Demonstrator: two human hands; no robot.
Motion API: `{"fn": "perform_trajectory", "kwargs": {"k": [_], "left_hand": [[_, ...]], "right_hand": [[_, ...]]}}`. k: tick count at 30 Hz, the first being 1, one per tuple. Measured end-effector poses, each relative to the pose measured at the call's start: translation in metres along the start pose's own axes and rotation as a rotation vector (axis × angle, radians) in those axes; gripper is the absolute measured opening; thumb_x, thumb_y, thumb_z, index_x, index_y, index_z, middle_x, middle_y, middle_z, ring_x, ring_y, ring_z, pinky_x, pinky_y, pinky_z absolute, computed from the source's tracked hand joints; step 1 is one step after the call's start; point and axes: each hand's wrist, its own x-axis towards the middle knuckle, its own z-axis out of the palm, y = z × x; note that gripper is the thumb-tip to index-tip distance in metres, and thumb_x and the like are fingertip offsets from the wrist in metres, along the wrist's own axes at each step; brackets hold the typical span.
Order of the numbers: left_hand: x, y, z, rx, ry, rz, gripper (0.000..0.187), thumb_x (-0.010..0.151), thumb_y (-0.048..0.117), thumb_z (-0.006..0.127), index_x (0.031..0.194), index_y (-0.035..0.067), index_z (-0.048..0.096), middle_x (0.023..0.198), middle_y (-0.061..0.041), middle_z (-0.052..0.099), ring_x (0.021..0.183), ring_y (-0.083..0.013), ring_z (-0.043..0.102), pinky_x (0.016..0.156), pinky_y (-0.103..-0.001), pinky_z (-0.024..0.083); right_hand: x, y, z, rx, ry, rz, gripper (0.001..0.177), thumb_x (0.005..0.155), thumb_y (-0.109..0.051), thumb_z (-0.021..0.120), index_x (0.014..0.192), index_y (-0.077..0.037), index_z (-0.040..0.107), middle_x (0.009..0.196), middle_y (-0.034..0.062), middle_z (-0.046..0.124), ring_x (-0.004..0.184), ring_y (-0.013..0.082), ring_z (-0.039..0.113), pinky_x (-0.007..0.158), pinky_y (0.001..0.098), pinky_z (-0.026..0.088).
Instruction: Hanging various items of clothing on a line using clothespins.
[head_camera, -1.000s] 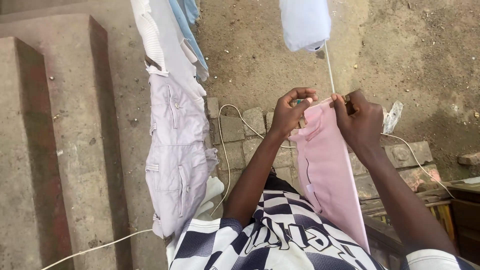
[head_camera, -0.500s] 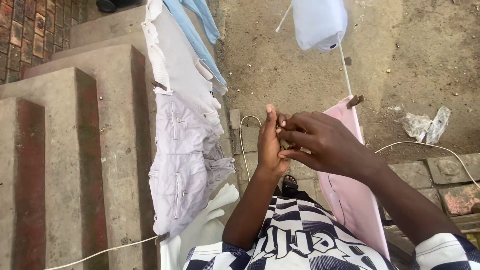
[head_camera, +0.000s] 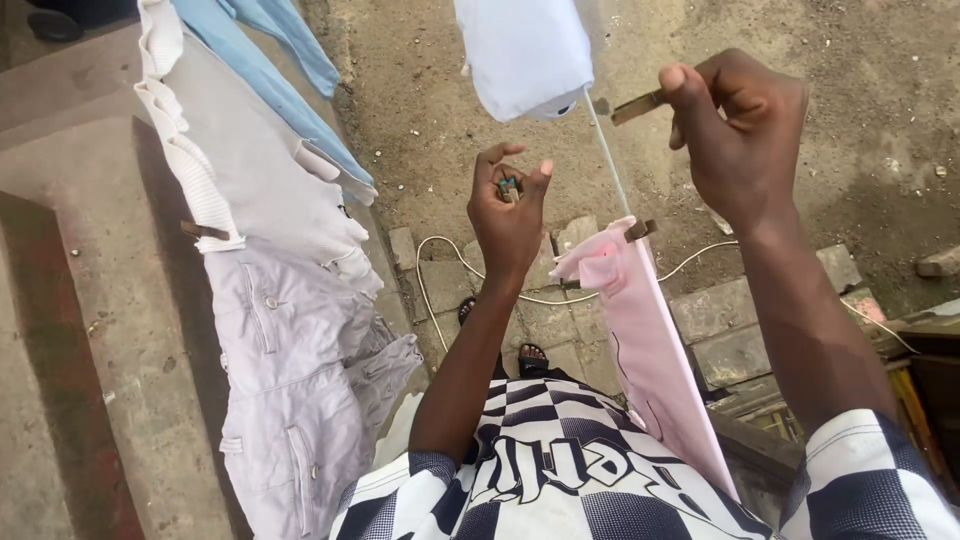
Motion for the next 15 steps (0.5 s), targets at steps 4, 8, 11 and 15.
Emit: {"fn": "perform_trajectory", "kwargs": {"k": [4, 8, 11, 15], "left_hand": [[0.050, 0.020, 0.022, 0.822, 0.030, 0.659, 0.061, 0.090, 0.012, 0.080, 0.145, 0.007, 0.055, 0.082, -0.001, 0.058, 0.062, -0.0131, 0.058, 0.055, -0.032, 0.049], [0.079, -0.009, 0.019, 1.073, 0.044, 0.826, 0.041, 0.090, 0.003, 0.077, 0.129, 0.014, 0.069, 0.087, -0.002, 0.058, 0.068, -0.0154, 0.062, 0.059, -0.034, 0.051], [0.048, -0.002, 0.022, 0.956, -0.143, 0.809, 0.035, 0.089, 0.003, 0.074, 0.123, 0.006, 0.070, 0.086, -0.004, 0.056, 0.068, -0.0175, 0.062, 0.059, -0.033, 0.052], [0.014, 0.012, 0.024, 0.927, -0.276, 0.777, 0.032, 0.089, 0.004, 0.073, 0.121, 0.003, 0.069, 0.086, -0.006, 0.056, 0.069, -0.0210, 0.063, 0.060, -0.035, 0.051]], "right_hand": [[0.046, 0.016, 0.001, -0.295, -0.012, 0.046, 0.049, 0.122, -0.025, 0.064, 0.078, -0.003, 0.060, 0.071, 0.0082, 0.065, 0.067, 0.0130, 0.072, 0.053, 0.0268, 0.054], [0.067, 0.023, 0.015, -0.366, -0.083, 0.080, 0.045, 0.122, -0.022, 0.069, 0.081, -0.005, 0.060, 0.067, 0.0100, 0.062, 0.071, 0.0155, 0.075, 0.055, 0.0300, 0.057], [0.076, 0.027, 0.025, -0.370, -0.047, 0.135, 0.047, 0.122, -0.019, 0.068, 0.078, -0.005, 0.058, 0.068, 0.0096, 0.064, 0.071, 0.0158, 0.076, 0.055, 0.0294, 0.058], [0.082, 0.019, 0.030, -0.375, -0.075, 0.150, 0.037, 0.119, -0.016, 0.064, 0.084, -0.005, 0.061, 0.068, 0.0082, 0.063, 0.078, 0.0158, 0.078, 0.055, 0.0288, 0.057]]}}
